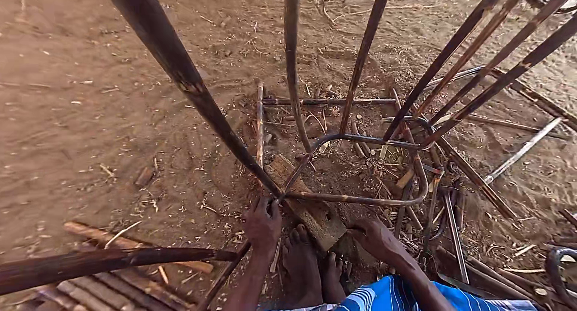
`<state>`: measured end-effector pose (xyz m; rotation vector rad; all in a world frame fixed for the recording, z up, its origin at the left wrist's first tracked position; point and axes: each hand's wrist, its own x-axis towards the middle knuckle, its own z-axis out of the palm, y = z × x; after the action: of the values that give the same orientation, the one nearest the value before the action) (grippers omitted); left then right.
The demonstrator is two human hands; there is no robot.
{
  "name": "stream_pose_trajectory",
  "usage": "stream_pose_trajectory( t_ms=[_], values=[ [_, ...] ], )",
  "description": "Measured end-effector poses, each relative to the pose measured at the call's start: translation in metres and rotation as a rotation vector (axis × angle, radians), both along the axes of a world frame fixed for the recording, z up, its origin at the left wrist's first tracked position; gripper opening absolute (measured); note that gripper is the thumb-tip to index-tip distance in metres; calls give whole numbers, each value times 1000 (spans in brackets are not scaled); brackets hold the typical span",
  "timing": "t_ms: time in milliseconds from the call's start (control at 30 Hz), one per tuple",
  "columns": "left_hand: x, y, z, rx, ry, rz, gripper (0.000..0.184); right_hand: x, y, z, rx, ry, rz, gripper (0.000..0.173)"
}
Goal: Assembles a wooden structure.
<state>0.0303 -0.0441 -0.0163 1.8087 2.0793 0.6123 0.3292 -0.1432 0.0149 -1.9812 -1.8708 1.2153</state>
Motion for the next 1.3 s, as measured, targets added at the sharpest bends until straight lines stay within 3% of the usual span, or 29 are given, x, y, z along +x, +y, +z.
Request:
stream_pose_trajectory(
  t_ms=[200, 367, 500, 633, 733, 867, 933, 1033, 1133, 1300],
  values=[
    [5, -14, -4, 131, 45, -178, 30, -44, 19, 24, 9, 186, 0, 29],
    [20, -32, 13, 293, -10, -463, 34, -87, 31, 30, 108, 309, 19, 42],
    [27, -44, 20, 326, 10, -580, 31, -98, 23, 19, 307, 332, -164, 27],
    [29, -57, 15, 289, 50, -654, 31, -96, 13, 6, 369, 326, -182, 21],
    [16, -56, 20, 166, 57, -578, 48, -91, 9, 12, 283, 424, -311, 25],
    [-16, -32, 31, -48, 97, -232, 71, -73, 10, 13, 216, 461, -402, 19],
    [-25, -21, 25, -167, 112, -172, 61, -70, 17, 13, 220, 415, -369, 18],
    [-29, -18, 15, -124, 99, -188, 36, -66, 39, 15, 308, 265, -219, 15],
    [-32, -18, 13, -107, 66, -198, 34, -60, 62, 12, 335, 189, -108, 15],
    [-32, -18, 14, -111, 76, -197, 35, -50, 68, 9, 321, 172, -101, 15]
  ],
)
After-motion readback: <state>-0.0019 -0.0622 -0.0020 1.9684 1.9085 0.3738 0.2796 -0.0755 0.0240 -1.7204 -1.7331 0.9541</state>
